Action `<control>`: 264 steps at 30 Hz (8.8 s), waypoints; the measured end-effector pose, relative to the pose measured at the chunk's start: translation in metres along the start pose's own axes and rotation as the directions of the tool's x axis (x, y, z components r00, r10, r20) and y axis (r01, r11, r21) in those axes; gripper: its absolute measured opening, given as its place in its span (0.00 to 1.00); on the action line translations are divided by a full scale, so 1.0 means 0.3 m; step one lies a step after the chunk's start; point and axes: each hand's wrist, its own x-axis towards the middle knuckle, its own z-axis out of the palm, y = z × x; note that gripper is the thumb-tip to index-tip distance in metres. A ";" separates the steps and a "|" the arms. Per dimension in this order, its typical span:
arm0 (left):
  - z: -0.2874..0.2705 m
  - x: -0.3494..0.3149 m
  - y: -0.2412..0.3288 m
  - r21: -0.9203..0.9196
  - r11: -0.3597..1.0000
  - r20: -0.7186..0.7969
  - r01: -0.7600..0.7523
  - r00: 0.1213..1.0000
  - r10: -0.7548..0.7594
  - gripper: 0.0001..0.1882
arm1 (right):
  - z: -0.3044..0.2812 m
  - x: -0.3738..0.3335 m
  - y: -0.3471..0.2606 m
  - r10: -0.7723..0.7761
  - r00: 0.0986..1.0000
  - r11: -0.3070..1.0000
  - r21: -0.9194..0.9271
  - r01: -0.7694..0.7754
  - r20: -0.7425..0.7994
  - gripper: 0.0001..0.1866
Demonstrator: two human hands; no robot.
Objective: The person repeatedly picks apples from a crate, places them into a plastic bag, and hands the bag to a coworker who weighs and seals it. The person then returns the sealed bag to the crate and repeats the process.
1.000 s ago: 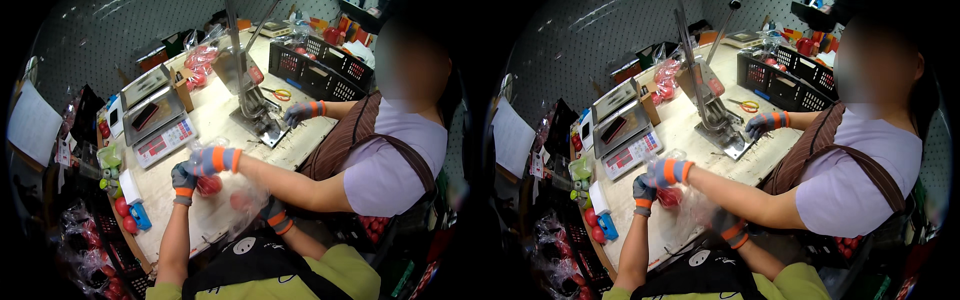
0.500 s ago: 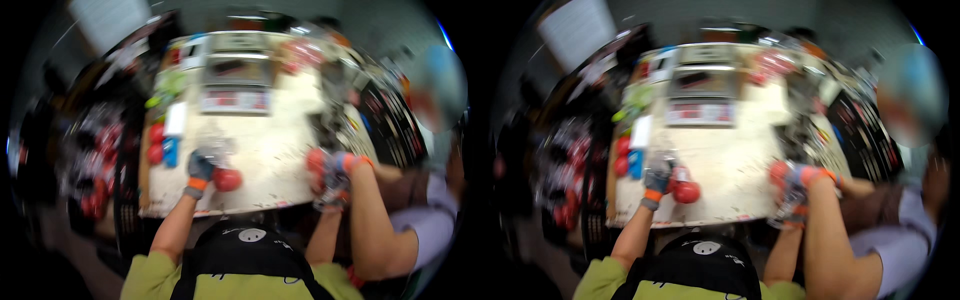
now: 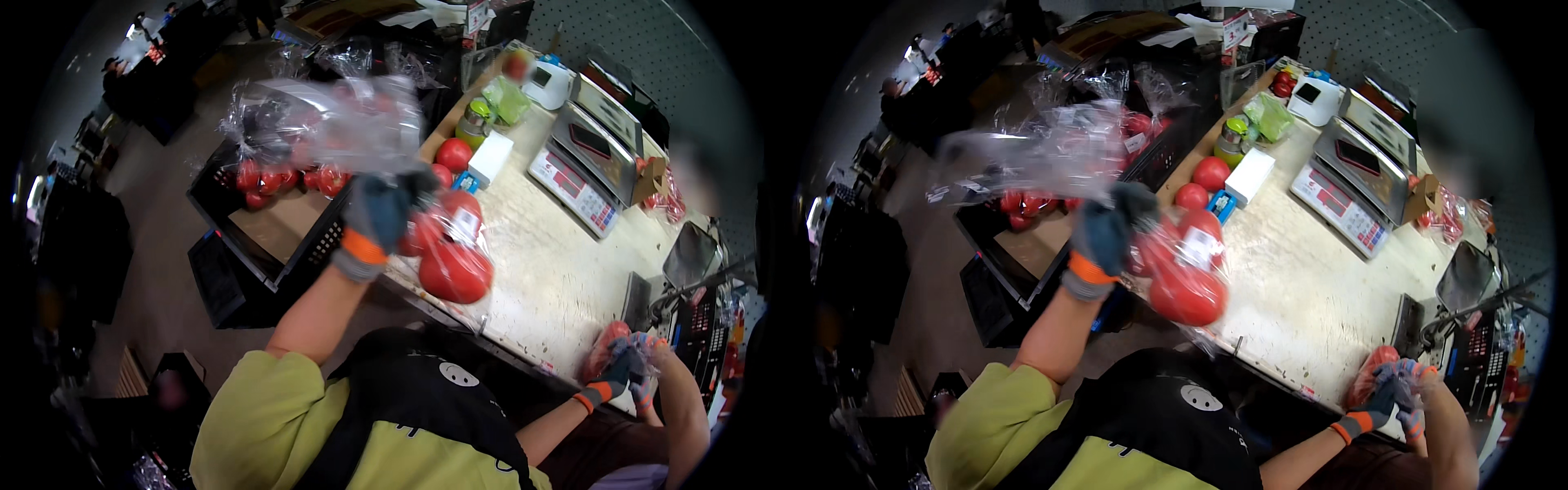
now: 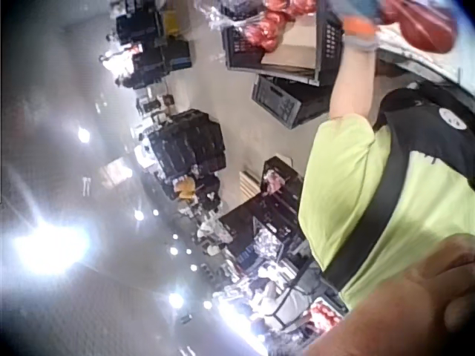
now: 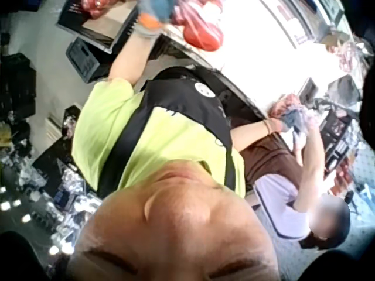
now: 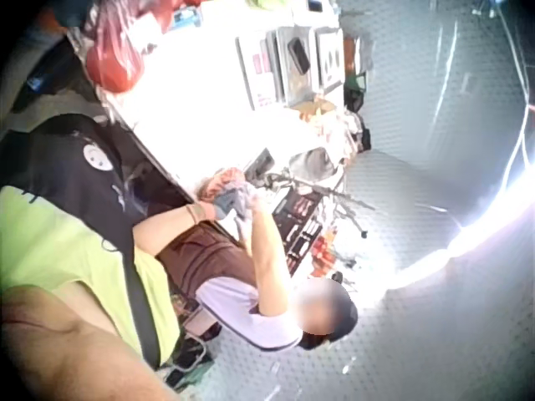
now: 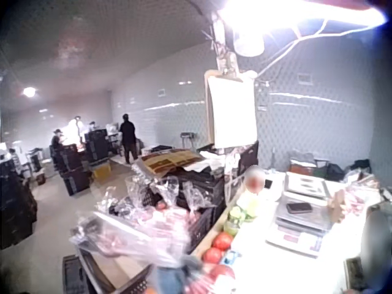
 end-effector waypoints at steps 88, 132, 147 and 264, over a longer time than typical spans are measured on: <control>-2.066 -0.118 1.174 0.755 0.498 -0.654 0.426 0.538 0.532 0.18 | 0.712 -1.749 -1.453 -0.407 0.011 0.493 0.210 0.844 0.913 0.28; -1.136 -0.168 0.720 0.891 -0.430 0.182 -0.146 0.982 0.042 0.27 | 0.366 -1.065 -0.454 -0.092 0.984 0.994 0.080 0.080 0.150 0.24; -1.015 -0.153 0.748 0.772 -0.635 -0.097 0.023 0.992 -0.083 0.20 | 0.369 -1.004 -0.268 0.138 0.914 0.931 0.264 -0.251 0.382 0.15; -1.975 -0.202 0.914 0.844 0.146 -0.535 0.516 0.829 0.163 0.10 | 1.773 -2.228 -2.160 -0.215 -0.577 -0.136 0.561 0.817 0.788 0.17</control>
